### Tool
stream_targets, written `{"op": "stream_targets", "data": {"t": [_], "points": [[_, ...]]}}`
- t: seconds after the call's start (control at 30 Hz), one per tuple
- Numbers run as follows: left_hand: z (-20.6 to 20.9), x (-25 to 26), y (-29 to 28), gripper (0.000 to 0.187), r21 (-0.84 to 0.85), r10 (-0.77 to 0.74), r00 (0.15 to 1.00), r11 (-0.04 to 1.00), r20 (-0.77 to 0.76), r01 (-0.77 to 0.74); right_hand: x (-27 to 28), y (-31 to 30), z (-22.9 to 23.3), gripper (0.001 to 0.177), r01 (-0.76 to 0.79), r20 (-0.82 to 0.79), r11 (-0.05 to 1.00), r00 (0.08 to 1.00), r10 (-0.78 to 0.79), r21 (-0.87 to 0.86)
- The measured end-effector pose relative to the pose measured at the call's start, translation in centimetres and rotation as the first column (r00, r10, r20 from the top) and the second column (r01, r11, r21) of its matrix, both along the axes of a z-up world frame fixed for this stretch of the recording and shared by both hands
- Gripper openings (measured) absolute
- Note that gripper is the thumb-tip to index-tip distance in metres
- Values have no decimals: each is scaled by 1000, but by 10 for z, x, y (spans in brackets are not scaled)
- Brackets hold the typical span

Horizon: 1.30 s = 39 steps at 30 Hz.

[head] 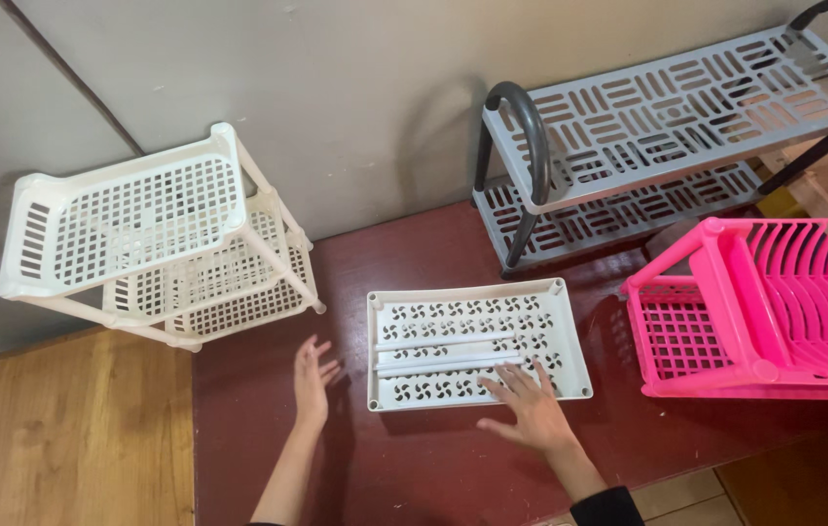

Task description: The person assembles a white plastic storage rack by inserting vertical poles into perforated trays and connecting them with corner joints. They handle multiple trays and poles, aligning and securing the components to form a two-tiered rack.

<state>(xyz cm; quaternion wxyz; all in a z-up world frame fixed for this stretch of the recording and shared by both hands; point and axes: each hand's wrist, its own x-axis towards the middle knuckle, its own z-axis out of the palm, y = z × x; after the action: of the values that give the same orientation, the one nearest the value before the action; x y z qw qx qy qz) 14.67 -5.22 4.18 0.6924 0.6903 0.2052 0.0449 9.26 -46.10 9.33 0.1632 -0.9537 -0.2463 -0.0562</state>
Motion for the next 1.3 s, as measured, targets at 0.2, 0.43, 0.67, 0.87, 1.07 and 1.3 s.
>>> {"op": "stream_targets", "data": {"t": [0.2, 0.43, 0.67, 0.87, 1.07, 1.3], "points": [[6, 22, 77, 59, 660, -111, 968, 748, 226, -68, -24, 36, -7, 70, -52, -36, 985, 998, 46, -164], [0, 32, 112, 75, 979, -223, 965, 114, -141, 169, -18, 59, -31, 52, 114, 44, 929, 993, -105, -351], [-16, 41, 132, 87, 979, -184, 962, -57, -201, 194, -16, 61, -48, 55, 163, 132, 877, 985, -115, -452], [-24, 45, 139, 80, 980, -151, 971, -98, -185, 171, -16, 62, -52, 55, 175, 148, 869, 982, -119, -463], [-26, 67, 157, 42, 978, -236, 969, -208, -68, 18, 1, 89, -43, 58, 206, 122, 837, 978, -168, -507], [-15, 39, 180, 42, 993, -285, 952, -72, -109, 92, 30, 128, -49, 61, 204, 72, 851, 979, -193, -484]]}}
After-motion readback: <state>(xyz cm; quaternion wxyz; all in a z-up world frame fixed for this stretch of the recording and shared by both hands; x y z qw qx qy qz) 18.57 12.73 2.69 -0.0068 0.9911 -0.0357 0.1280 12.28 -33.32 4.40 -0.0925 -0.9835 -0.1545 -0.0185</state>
